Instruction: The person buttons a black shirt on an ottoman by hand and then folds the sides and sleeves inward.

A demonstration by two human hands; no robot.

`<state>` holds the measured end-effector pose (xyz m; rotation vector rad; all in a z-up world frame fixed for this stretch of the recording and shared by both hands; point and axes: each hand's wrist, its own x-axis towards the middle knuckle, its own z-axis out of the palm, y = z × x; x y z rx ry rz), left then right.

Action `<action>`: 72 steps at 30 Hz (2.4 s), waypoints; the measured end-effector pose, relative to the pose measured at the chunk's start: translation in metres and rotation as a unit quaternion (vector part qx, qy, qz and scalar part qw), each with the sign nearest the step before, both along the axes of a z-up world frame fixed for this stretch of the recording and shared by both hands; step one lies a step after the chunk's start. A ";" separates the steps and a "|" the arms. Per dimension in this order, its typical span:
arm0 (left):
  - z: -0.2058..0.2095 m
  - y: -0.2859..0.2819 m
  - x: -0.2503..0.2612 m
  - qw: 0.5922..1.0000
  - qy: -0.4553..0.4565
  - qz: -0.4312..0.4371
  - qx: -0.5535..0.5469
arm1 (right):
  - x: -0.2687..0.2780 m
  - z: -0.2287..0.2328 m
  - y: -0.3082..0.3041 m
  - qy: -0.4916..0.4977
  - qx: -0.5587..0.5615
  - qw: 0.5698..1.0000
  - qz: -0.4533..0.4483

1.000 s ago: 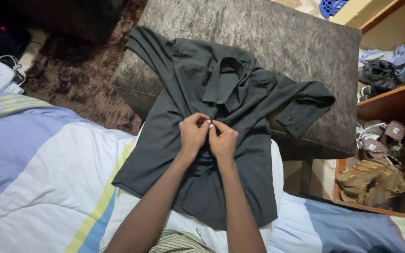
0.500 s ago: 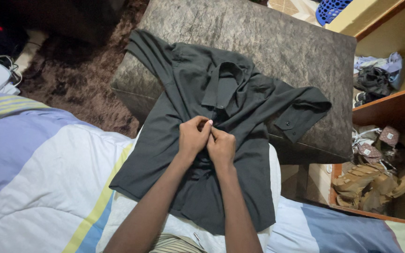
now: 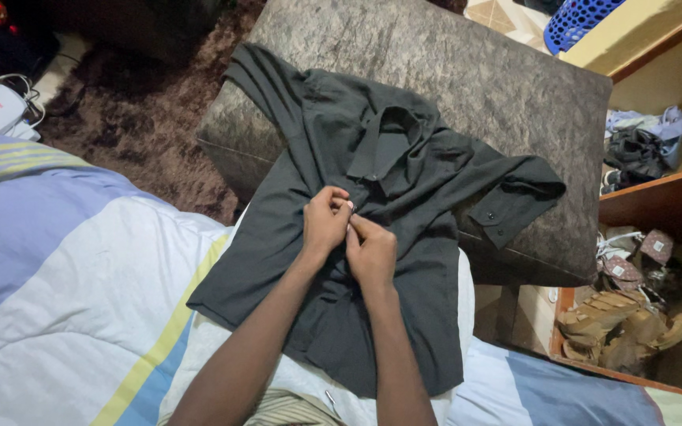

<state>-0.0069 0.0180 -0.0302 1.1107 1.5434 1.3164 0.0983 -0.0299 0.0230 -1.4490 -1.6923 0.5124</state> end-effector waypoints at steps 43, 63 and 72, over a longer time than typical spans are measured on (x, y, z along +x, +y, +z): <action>0.024 -0.008 0.004 0.985 0.017 -0.122 0.120 | 0.026 0.001 0.015 0.114 -0.010 0.992 -0.058; 0.015 -0.015 0.001 0.952 0.228 -0.200 0.030 | 0.069 -0.105 0.061 0.536 -0.230 0.803 -0.122; 0.050 0.007 0.005 0.912 0.312 -0.058 0.261 | 0.069 -0.119 0.060 0.566 -0.246 0.783 -0.078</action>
